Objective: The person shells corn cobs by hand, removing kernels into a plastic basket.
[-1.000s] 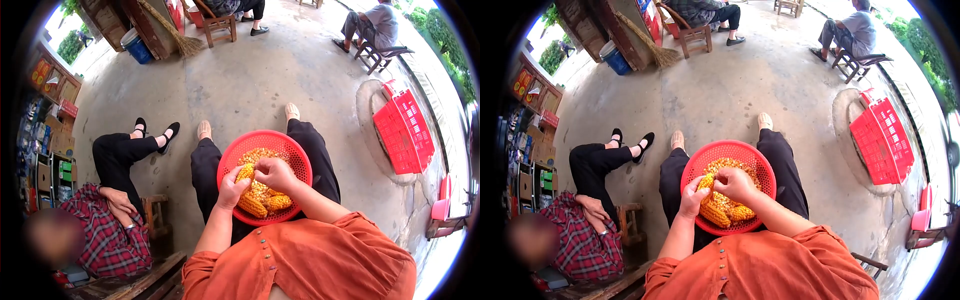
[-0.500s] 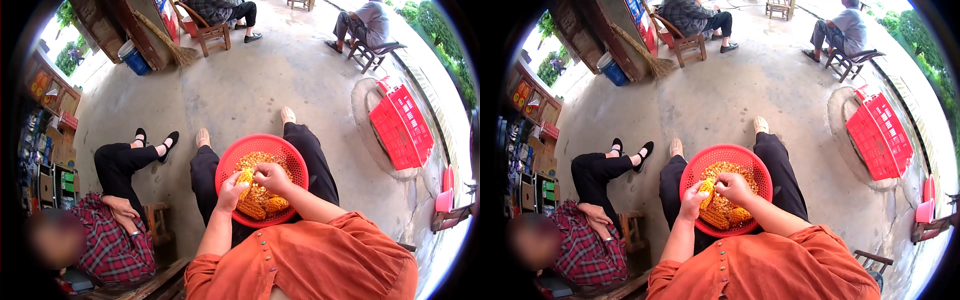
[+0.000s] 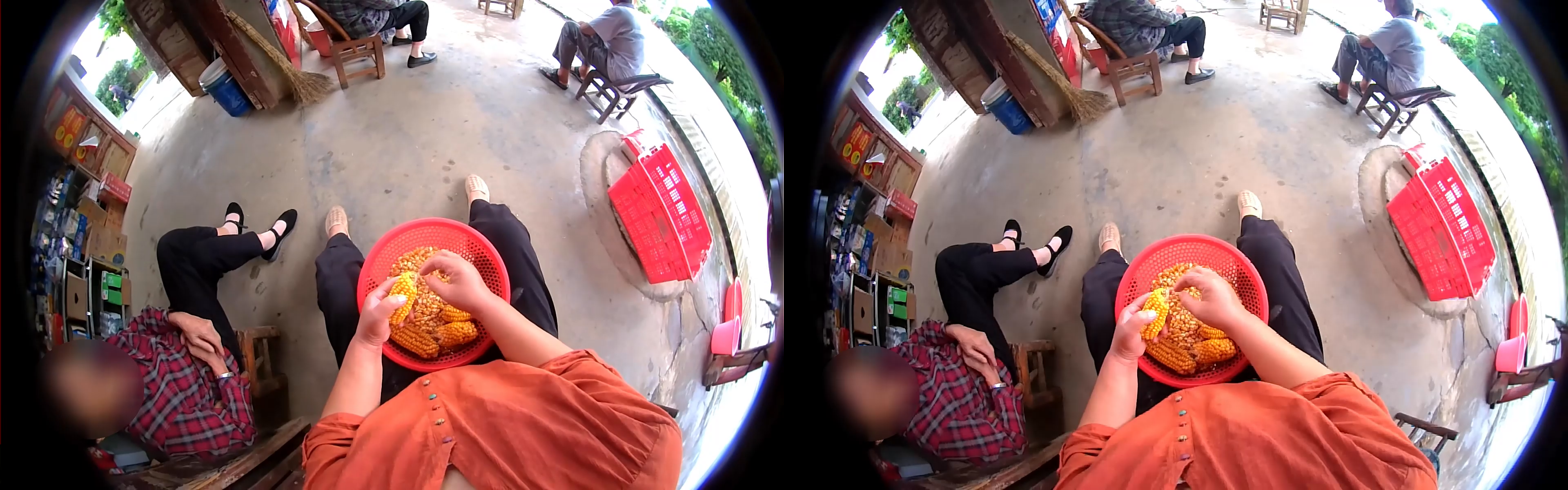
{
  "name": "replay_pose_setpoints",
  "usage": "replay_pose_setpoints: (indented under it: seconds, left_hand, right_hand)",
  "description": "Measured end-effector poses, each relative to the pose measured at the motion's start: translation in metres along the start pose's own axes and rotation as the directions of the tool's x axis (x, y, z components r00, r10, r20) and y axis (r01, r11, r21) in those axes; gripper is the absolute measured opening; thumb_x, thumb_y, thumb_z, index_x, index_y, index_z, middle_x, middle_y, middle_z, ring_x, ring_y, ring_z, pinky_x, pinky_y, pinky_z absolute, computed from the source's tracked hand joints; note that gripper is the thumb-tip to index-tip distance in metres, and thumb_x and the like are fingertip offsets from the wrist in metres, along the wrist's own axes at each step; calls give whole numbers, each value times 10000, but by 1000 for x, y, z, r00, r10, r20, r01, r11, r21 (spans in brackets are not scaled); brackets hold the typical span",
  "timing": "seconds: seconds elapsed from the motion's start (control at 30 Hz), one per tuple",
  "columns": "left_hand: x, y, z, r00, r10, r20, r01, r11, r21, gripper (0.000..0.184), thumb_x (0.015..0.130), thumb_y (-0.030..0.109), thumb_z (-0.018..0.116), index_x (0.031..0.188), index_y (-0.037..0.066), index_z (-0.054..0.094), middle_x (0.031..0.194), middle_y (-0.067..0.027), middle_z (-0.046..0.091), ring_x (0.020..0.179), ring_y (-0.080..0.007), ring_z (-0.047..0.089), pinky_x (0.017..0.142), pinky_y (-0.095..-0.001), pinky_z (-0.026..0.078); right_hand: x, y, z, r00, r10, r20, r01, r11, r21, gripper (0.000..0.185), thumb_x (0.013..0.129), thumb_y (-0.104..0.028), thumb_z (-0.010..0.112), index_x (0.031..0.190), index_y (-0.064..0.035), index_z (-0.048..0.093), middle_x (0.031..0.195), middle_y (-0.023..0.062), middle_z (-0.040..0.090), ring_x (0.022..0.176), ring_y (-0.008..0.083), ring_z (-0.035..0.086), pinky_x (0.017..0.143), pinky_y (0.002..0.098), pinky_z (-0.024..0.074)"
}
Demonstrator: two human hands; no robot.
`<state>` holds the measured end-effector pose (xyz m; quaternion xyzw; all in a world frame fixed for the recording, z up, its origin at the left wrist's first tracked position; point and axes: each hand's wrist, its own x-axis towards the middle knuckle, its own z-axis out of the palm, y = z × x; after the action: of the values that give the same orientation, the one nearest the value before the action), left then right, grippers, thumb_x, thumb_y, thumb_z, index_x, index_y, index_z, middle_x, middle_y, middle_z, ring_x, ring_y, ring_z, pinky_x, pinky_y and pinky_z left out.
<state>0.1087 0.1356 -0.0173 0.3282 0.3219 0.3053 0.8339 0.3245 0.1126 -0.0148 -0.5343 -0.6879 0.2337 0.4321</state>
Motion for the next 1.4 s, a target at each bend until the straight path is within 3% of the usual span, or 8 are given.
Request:
replay_pose_setpoints:
  seconds: [0.03,0.07,0.13,0.3,0.4,1.03,1.3,1.4]
  left_hand:
    - [1,1,4,1000,1,-1,-1,1000,-2,474,831,104,599,1285,-25,559,1105,-67,651,943,-137,648,760,-264,547]
    - [1,0,11,998,59,-31,-58,998,21,502,812,152,606,1281,-19,560,1056,-71,654,841,-138,645,669,-250,521]
    - [2,-1,15,992,115,-59,-112,993,44,532,793,199,613,1278,-13,562,1006,-74,657,738,-139,643,578,-236,495]
    - [6,-8,9,973,232,9,-231,963,139,593,775,150,633,1332,-25,529,1202,-84,633,1083,-173,616,968,-307,482]
    - [3,-5,10,973,230,27,-232,960,155,612,771,149,640,1346,-27,525,1232,-85,625,1151,-178,592,1052,-317,420]
    - [5,-14,9,949,302,91,-309,838,449,532,793,-51,588,1325,-31,563,1201,-66,630,1094,-131,601,977,-272,464]
    - [8,-15,9,900,412,141,-394,633,666,509,787,-56,594,1295,-35,580,1193,-75,632,1080,-136,610,965,-275,474]
    - [5,-13,14,947,314,68,-310,837,450,522,790,-33,586,1312,-45,559,1217,-81,624,1113,-145,600,996,-281,456]
  right_hand:
    - [-1,-4,2,957,280,71,-289,911,295,81,919,-105,641,947,-29,649,822,14,636,759,127,625,717,254,509]
    - [0,-4,0,957,282,74,-291,910,294,81,919,-105,641,947,-29,649,822,14,636,759,127,625,717,254,509]
    - [4,-8,-7,845,394,360,-510,396,764,94,926,-148,666,940,-63,631,801,2,635,725,98,614,667,242,493]
    - [1,-17,-3,788,453,418,-607,452,654,127,919,-140,686,965,-42,619,837,5,641,715,84,605,680,224,502]
    - [2,-16,-2,778,473,413,-623,499,602,129,914,-129,692,979,-42,623,862,3,649,749,81,621,695,225,511]
    - [-3,-12,-5,801,385,459,-598,563,570,144,904,-72,668,1025,-14,617,896,23,649,820,105,628,763,270,536]
    - [-12,-9,13,888,388,248,-458,800,387,161,834,14,593,993,-7,605,830,10,633,772,83,589,713,255,499]
    - [-13,-5,18,878,416,237,-479,764,433,152,832,25,585,979,-7,607,834,9,631,765,80,581,704,246,493]
